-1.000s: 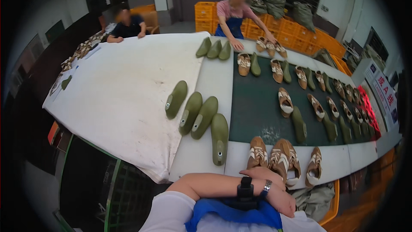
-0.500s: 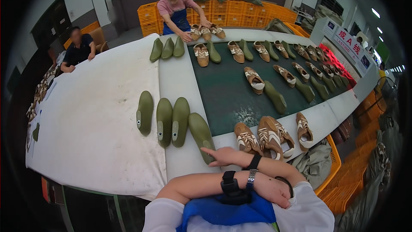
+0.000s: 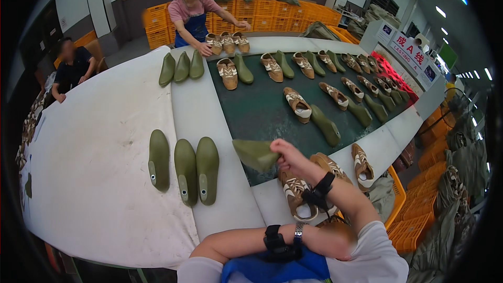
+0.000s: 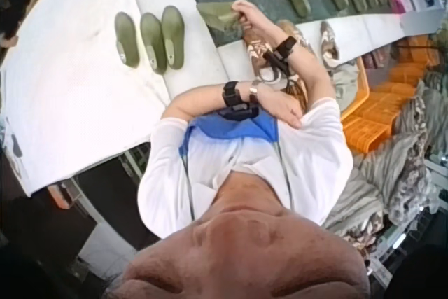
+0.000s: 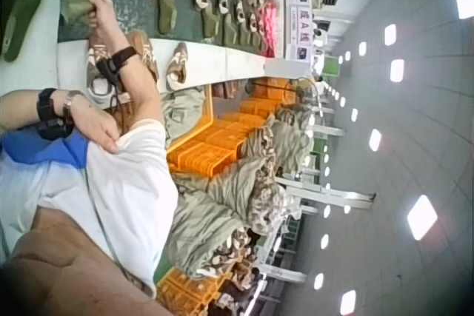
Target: Organizing shoes and placing them onto shoe lasts on a conveyor belt in a shoe factory.
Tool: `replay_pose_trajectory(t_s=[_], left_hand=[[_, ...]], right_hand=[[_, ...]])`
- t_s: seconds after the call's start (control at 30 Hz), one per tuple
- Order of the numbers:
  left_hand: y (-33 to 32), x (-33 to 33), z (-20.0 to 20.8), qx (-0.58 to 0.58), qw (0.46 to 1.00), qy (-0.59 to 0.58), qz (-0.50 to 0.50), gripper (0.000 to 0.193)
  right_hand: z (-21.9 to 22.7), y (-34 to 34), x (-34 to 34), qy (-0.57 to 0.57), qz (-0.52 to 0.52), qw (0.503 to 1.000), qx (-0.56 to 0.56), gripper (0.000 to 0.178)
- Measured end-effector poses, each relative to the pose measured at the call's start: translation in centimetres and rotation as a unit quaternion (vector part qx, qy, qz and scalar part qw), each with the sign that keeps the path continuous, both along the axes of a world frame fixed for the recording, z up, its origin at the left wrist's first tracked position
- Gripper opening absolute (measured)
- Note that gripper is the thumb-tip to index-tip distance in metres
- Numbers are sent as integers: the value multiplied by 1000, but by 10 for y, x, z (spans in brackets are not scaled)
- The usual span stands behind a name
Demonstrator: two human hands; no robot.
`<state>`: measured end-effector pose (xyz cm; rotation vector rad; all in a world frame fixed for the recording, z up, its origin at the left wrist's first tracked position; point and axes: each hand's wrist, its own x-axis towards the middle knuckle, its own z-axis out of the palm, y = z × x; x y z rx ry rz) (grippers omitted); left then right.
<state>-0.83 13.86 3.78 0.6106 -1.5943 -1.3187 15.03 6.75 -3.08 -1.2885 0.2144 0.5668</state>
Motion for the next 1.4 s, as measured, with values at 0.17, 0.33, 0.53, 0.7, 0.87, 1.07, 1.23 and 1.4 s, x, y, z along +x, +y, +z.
replay_pose_trajectory(t_s=[0.17, 0.33, 0.53, 0.7, 0.87, 1.07, 1.23, 1.4], left_hand=[[8, 30, -5, 38, 999, 7, 13, 45], [12, 56, -21, 56, 997, 47, 23, 46], [18, 70, -19, 65, 995, 60, 51, 44], [20, 56, -13, 96, 994, 44, 40, 47], [16, 36, -7, 77, 997, -10, 20, 44], [9, 1, 7, 31, 999, -23, -7, 40], [7, -12, 8, 26, 999, -25, -27, 39], [7, -13, 5, 26, 999, -13, -28, 39]], right_hand=[[-12, -41, 76, -311, 60, 909, -269, 7], [-72, -69, 97, -336, 220, 682, -611, 13], [-124, -96, 106, -249, 260, 671, -648, 22], [-90, -82, 91, -174, 291, 645, -685, 36], [-58, -79, 37, -173, 441, 630, -615, 20], [-8, -59, -123, -161, 606, 525, -576, 33], [-54, -73, -182, -162, 475, 602, -622, 34], [-24, -53, -154, -222, 319, 685, -616, 31]])
